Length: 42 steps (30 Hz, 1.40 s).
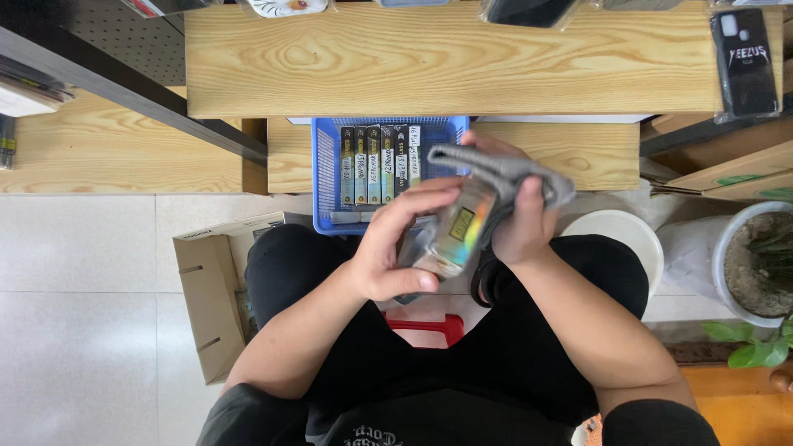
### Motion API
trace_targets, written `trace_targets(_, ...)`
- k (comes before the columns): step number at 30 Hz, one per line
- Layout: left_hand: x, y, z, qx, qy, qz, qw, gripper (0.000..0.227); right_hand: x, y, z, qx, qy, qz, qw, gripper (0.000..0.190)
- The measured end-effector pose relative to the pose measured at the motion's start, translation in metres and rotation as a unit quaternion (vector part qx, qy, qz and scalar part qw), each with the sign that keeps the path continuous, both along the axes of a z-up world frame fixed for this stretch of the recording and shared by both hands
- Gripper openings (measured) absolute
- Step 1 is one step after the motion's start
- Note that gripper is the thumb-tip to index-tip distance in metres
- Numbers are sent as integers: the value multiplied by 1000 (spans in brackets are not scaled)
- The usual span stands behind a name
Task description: The person organizes screen protectors by inserting them into sleeves, counts the sleeved protectors, and wipes boxes with a cloth before placing them in a larger box.
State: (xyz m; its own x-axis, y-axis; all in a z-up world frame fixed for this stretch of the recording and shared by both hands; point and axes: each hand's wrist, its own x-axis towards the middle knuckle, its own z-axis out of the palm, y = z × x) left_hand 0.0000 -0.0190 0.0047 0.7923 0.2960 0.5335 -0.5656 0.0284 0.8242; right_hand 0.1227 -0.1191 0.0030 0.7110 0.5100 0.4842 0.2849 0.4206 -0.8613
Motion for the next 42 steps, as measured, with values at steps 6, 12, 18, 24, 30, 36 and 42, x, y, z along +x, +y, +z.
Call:
trace_targets(6,7,16,-9,-259,10,29,965,77,-19,-28,-44,-25,-76,-39,996,50)
trace_targets(12,-1,43,-8,-343,17,24,939,64,-87,-14,-30,-133,-416,51,898,54)
trace_targets(18,5,19,-21,-310,42,-22,949,63,-66,-6,-48,-175,-381,47,907,58)
trace_targets(24,6,-5,-55,-268,122,-45,955,70,-31,3,-36,-148,-333,5,931,57)
trace_targets(30,5,-5,-19,-150,197,-71,966,73,-4,7,-12,-65,-120,70,988,54)
trace_targets(36,7,9,-22,-106,235,51,965,91,-23,17,47,-240,409,-94,875,93)
trace_targets(42,8,39,-4,-148,249,183,939,51,-10,-26,-101,-193,428,21,883,77)
